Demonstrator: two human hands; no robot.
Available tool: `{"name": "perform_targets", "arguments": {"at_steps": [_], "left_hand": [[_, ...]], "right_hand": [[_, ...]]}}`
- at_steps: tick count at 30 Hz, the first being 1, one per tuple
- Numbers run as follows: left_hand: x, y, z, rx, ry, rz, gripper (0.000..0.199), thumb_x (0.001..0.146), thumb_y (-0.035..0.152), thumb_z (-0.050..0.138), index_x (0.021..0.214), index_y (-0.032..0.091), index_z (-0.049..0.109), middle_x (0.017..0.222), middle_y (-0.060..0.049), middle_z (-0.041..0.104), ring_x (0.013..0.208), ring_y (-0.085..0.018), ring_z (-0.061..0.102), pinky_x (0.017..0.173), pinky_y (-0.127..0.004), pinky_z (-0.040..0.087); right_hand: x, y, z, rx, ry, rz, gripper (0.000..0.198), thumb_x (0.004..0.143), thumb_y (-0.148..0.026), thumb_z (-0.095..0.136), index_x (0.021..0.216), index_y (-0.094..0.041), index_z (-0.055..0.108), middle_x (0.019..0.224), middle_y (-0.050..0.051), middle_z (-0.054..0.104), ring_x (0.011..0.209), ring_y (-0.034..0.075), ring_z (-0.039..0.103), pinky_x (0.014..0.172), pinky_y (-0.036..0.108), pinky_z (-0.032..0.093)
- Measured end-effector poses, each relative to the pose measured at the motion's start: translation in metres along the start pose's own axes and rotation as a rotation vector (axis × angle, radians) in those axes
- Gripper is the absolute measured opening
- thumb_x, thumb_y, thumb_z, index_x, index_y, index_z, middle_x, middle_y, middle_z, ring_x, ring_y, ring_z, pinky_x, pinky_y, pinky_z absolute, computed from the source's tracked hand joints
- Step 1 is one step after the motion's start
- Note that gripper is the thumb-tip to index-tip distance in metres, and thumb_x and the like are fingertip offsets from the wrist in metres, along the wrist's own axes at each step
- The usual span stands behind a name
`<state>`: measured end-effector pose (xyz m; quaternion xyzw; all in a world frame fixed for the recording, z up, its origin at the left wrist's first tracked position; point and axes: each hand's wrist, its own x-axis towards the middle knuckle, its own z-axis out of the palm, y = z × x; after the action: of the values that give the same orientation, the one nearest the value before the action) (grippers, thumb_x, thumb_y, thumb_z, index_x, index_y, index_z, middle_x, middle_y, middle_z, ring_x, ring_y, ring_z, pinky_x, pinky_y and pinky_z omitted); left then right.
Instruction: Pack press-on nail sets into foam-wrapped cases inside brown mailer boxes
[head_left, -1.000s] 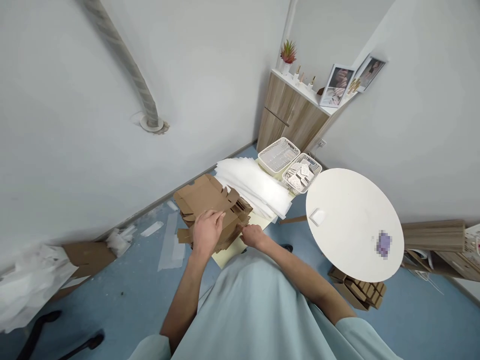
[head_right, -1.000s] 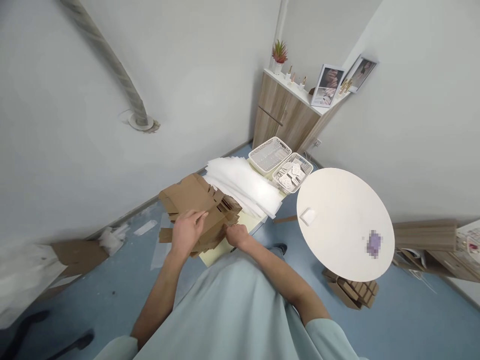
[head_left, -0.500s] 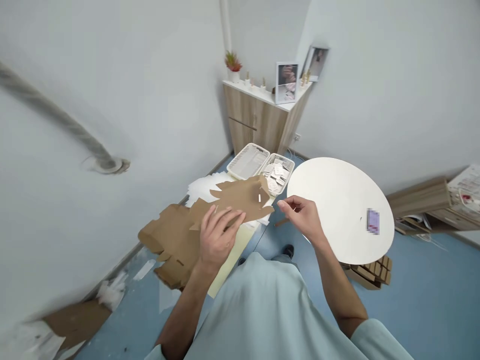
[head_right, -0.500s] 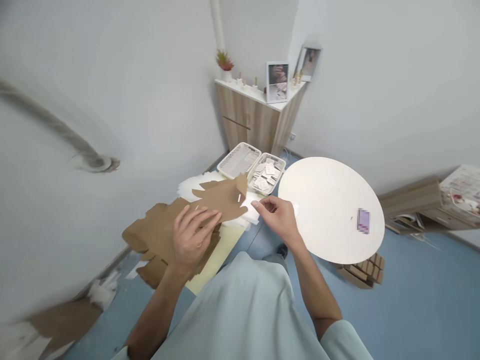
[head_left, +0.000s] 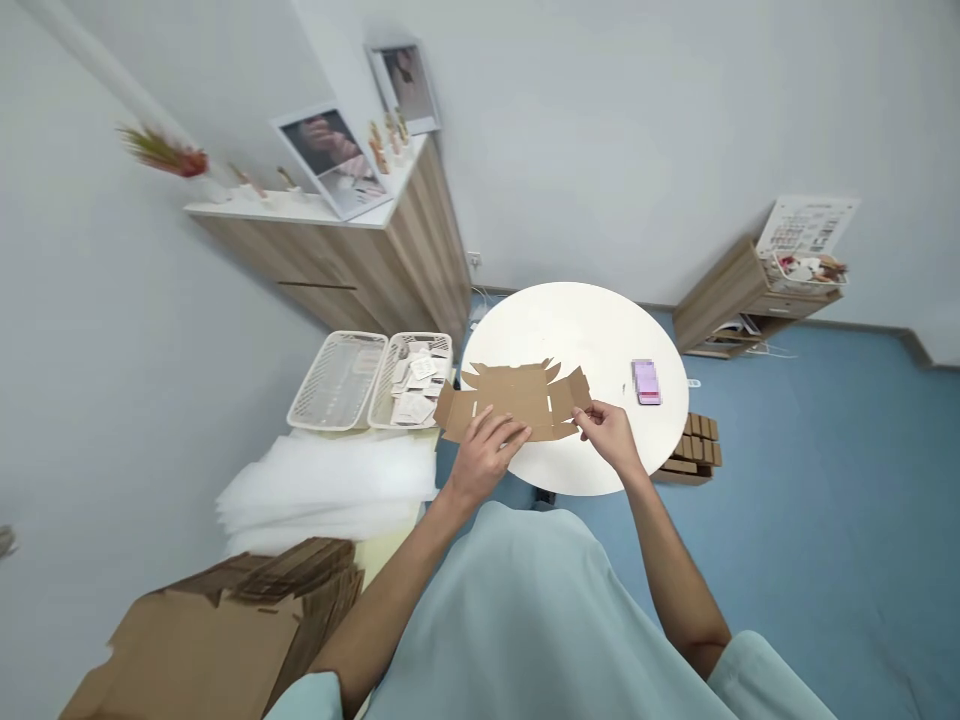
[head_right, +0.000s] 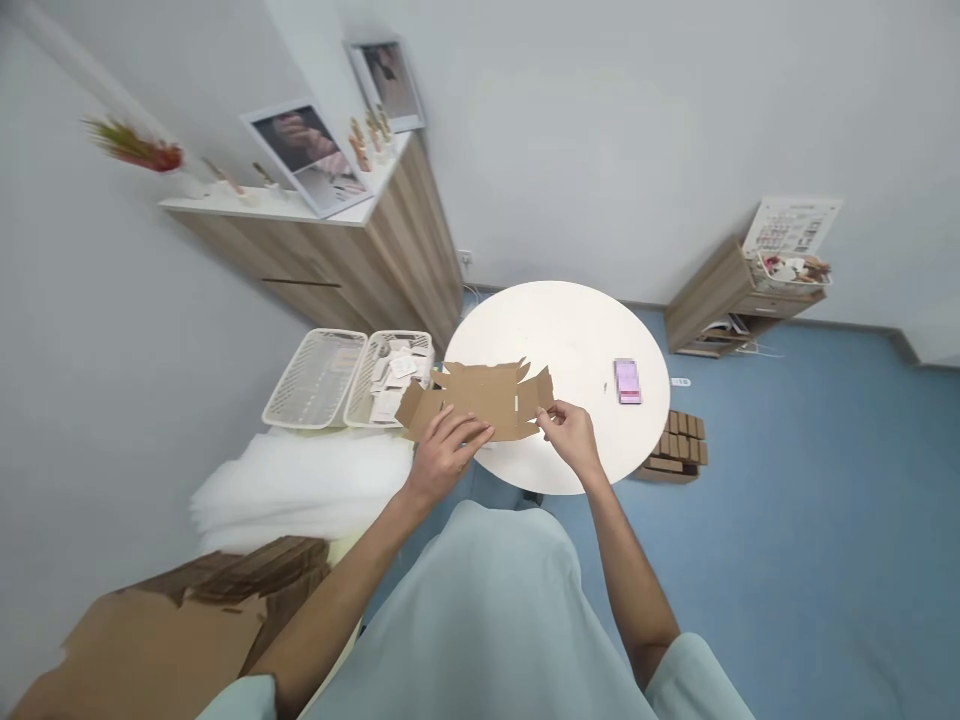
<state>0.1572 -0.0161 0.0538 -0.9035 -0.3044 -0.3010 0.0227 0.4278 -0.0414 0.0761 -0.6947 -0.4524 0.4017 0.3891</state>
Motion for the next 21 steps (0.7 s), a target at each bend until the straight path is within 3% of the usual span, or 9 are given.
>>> {"name": "perform_targets", "arguments": {"at_steps": [6, 11, 17, 21], "left_hand": [[0.032, 0.006, 0.136, -0.139, -0.345, 0.102, 0.039, 0.106, 0.004, 0.048, 0.128, 0.023, 0.075, 0.117, -0.007, 0.079, 0.114, -0.021, 0.070, 0.124, -0.051, 0.045], [0.033, 0.013, 0.218, -0.174, -0.581, 0.145, 0.037, 0.105, 0.004, 0.048, 0.126, 0.018, 0.075, 0.111, -0.011, 0.076, 0.112, -0.023, 0.067, 0.120, -0.045, 0.046], [0.016, 0.018, 0.268, -0.194, -0.816, 0.116, 0.043, 0.099, 0.001, 0.052, 0.130, 0.020, 0.073, 0.110, -0.012, 0.076, 0.110, -0.025, 0.066, 0.113, -0.042, 0.045], [0.001, 0.013, 0.273, -0.177, -0.930, 0.010, 0.055, 0.096, 0.000, 0.048, 0.145, 0.018, 0.063, 0.126, -0.016, 0.073, 0.118, -0.027, 0.067, 0.116, -0.045, 0.043]], "right_hand": [[0.046, 0.113, -0.039, -0.027, 0.031, 0.145, 0.048, 0.086, -0.068, 0.063, 0.079, -0.021, 0.070, 0.075, 0.006, 0.077, 0.057, 0.020, 0.069, 0.062, 0.031, 0.050], [0.062, 0.191, -0.046, -0.068, 0.047, 0.238, 0.056, 0.086, -0.076, 0.056, 0.076, -0.022, 0.068, 0.067, 0.007, 0.074, 0.058, 0.023, 0.071, 0.063, 0.032, 0.053], [0.070, 0.237, -0.039, -0.135, -0.016, 0.428, 0.037, 0.095, -0.052, 0.051, 0.083, -0.021, 0.069, 0.100, 0.010, 0.084, 0.064, 0.018, 0.073, 0.070, 0.028, 0.056], [0.074, 0.250, -0.039, -0.241, -0.036, 0.561, 0.029, 0.094, -0.042, 0.058, 0.090, -0.018, 0.075, 0.090, 0.011, 0.082, 0.079, 0.025, 0.079, 0.075, 0.031, 0.058]]}}
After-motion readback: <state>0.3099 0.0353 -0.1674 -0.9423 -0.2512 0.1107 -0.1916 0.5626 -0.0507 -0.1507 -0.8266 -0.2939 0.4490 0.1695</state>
